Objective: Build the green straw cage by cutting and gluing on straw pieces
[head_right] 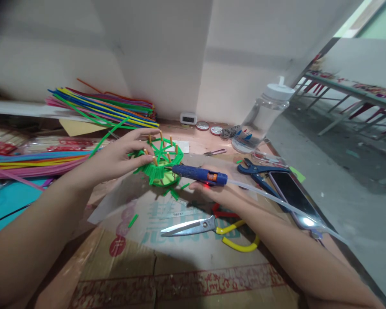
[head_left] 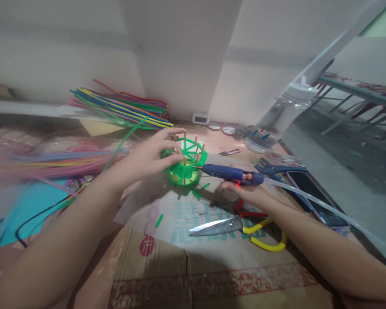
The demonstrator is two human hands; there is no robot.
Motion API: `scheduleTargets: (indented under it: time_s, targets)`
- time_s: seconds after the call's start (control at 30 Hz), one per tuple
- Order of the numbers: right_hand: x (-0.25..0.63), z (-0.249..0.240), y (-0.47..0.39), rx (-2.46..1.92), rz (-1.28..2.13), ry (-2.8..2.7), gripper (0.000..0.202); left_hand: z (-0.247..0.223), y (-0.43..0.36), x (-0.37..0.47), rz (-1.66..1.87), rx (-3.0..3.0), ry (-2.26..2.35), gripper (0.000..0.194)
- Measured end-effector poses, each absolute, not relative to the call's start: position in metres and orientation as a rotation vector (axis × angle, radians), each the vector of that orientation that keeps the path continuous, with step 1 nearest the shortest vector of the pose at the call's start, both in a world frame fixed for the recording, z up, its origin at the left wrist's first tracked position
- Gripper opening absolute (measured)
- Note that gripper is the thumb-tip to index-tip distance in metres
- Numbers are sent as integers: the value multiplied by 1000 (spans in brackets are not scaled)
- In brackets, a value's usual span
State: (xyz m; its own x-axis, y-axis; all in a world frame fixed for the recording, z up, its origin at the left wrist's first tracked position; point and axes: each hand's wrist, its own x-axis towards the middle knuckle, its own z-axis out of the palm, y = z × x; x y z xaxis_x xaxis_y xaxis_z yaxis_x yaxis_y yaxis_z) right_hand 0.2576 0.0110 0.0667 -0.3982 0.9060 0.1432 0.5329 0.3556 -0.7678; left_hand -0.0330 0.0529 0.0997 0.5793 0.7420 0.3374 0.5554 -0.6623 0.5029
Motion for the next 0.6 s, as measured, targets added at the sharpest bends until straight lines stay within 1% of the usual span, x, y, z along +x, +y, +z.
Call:
scheduleTargets:
  time_s: [0.37,0.6]
  targets:
    - [256,58,10,-1223,955,-1985,22,98,55,-34,790,2459,1066,27]
    - [258,55,11,-1206,874,-2021,26,99,55,-35,768,2455,1078,28]
